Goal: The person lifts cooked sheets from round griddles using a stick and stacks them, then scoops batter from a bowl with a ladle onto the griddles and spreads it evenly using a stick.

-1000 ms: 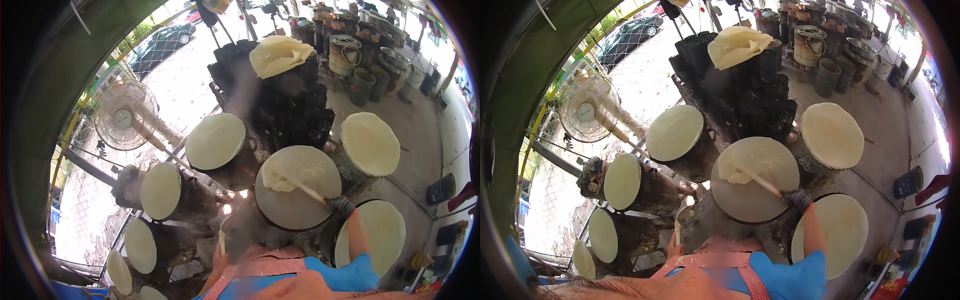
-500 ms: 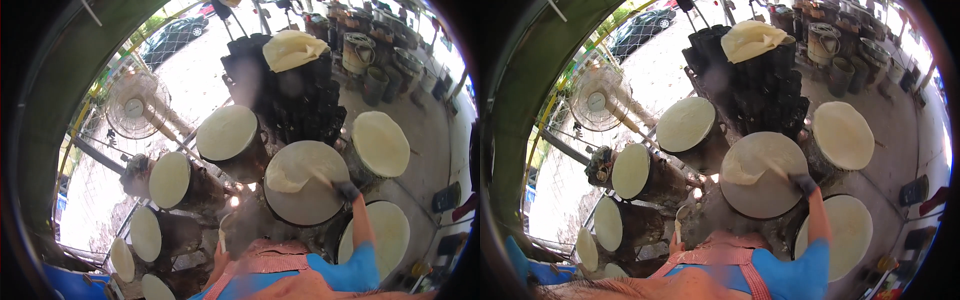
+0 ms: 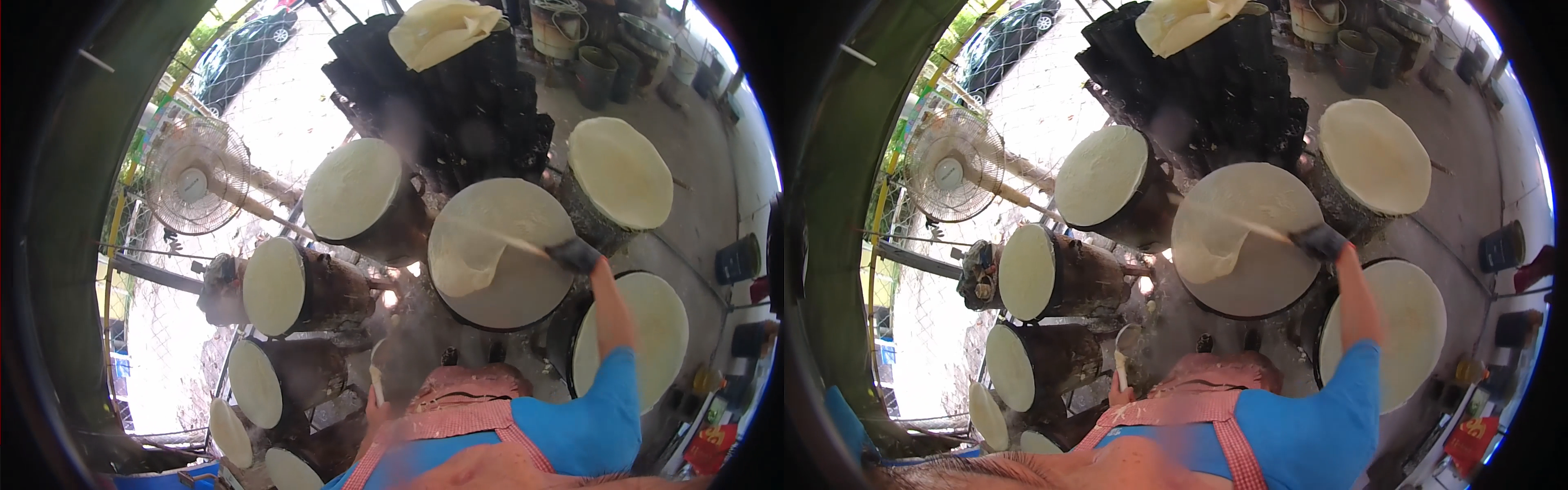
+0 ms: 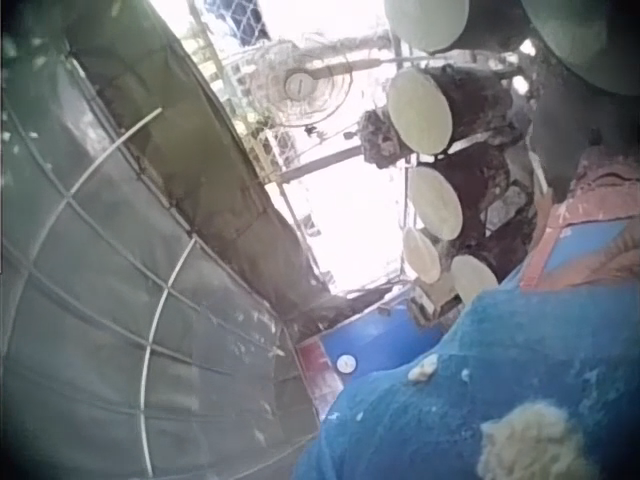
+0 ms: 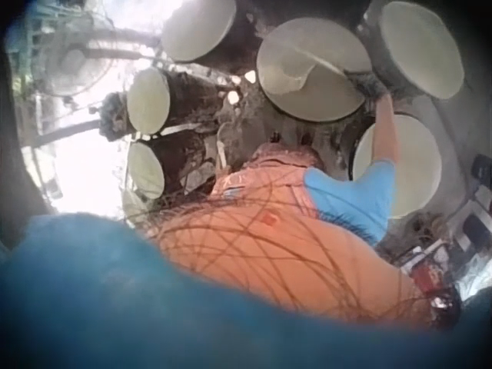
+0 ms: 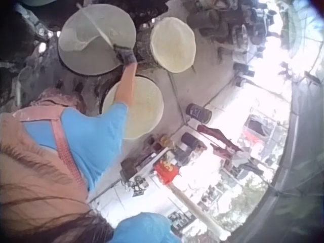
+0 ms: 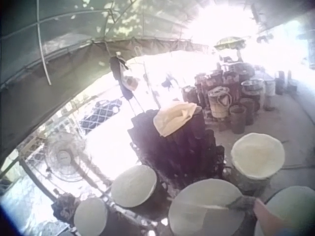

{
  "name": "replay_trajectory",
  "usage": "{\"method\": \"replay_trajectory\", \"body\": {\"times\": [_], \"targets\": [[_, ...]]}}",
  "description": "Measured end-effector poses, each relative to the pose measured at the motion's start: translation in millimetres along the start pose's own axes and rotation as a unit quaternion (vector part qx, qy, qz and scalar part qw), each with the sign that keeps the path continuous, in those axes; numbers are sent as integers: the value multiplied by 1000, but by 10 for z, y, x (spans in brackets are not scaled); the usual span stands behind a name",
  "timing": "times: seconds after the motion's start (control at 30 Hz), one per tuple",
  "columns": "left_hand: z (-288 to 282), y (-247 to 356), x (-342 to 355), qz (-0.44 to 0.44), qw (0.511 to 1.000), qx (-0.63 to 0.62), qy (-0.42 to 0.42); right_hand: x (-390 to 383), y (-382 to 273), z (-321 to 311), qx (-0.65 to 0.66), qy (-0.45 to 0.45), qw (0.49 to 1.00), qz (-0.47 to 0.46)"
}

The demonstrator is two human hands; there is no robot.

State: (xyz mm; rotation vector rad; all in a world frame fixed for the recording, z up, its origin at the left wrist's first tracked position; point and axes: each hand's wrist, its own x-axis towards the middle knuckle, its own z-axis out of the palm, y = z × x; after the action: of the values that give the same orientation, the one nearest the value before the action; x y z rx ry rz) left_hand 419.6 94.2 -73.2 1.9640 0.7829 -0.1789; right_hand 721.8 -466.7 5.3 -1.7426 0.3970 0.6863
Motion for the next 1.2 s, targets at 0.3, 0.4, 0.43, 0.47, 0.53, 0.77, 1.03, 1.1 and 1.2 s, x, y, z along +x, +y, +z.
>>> {"method": "replay_trajectory", "body": {"times": [0.3, 0.4, 0.43, 0.47, 0.53, 0.77, 1.03, 1.1, 1.2], "targets": [[-505, -207, 160, -18, 997, -49, -64, -1022, 526, 259, -85, -68, 986, 130], [-705, 139, 183, -57, 985, -107, -126, -2098, 1301, 441, 35, 66, 980, 182], [-807, 144, 281, -69, 973, -140, -167, -2536, 1602, 619, 81, 126, 969, 196], [-929, 41, 350, -70, 975, -135, -164, -2782, 1858, 906, 118, 172, 959, 192], [-1107, 35, 528, -113, 952, -171, -227, -2896, 2162, 1699, 124, 257, 946, 151], [-1445, 267, 648, -126, 913, -229, -314, -1564, 1421, 3856, -301, 356, 883, 51], [-2004, 110, 385, -211, 686, -487, -497, -1763, 1488, 3760, -185, 522, 832, -37], [-2010, 76, 365, -231, 593, -544, -547, -1381, 1285, 3931, -243, 531, 811, -26], [-2071, 141, 317, -229, 528, -575, -581, -1203, 1161, 4076, -384, 463, 799, -15]]}}
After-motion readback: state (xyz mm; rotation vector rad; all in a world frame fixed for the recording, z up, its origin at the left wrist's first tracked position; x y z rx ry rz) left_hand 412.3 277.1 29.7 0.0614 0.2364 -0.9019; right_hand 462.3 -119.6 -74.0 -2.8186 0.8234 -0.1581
